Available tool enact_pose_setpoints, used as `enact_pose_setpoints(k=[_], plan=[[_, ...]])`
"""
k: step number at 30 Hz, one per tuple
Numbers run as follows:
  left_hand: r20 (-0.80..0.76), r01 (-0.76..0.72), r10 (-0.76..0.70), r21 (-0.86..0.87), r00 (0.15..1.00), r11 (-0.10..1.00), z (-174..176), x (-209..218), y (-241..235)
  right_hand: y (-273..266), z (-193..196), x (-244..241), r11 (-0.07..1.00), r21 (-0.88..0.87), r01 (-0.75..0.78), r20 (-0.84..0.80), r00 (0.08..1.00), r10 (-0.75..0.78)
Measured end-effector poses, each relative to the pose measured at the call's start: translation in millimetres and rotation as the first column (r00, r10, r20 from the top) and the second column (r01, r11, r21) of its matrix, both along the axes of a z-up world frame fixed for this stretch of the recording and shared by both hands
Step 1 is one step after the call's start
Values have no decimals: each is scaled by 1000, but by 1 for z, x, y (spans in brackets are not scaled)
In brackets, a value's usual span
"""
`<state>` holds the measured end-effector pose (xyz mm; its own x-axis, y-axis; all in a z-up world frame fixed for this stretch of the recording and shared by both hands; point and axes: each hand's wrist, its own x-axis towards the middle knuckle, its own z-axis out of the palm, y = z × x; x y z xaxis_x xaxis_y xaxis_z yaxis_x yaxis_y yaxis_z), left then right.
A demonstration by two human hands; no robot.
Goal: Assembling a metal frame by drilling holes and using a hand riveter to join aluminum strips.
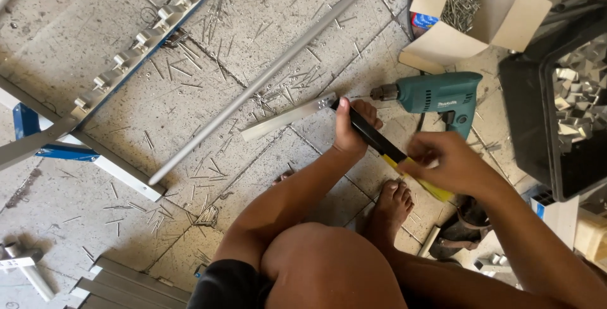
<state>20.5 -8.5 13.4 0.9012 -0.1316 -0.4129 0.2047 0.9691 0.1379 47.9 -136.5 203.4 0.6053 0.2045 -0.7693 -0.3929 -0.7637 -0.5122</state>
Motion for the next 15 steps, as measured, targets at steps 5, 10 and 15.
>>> enact_pose_setpoints(k=[5, 10, 15], plan=[[2, 9, -9, -26, 1000, 1000, 5, 4, 2, -11, -97, -48, 975, -195, -110, 25, 993, 117], [23, 7, -6, -42, 1000, 999, 1, 5, 2, 0, -89, -35, 931, -327, -165, 104, 972, 209], [-21, 42, -43, -49, 999, 998, -7, -5, -1, -13, -9, -16, 999, -5, 54, 183, 982, -52]])
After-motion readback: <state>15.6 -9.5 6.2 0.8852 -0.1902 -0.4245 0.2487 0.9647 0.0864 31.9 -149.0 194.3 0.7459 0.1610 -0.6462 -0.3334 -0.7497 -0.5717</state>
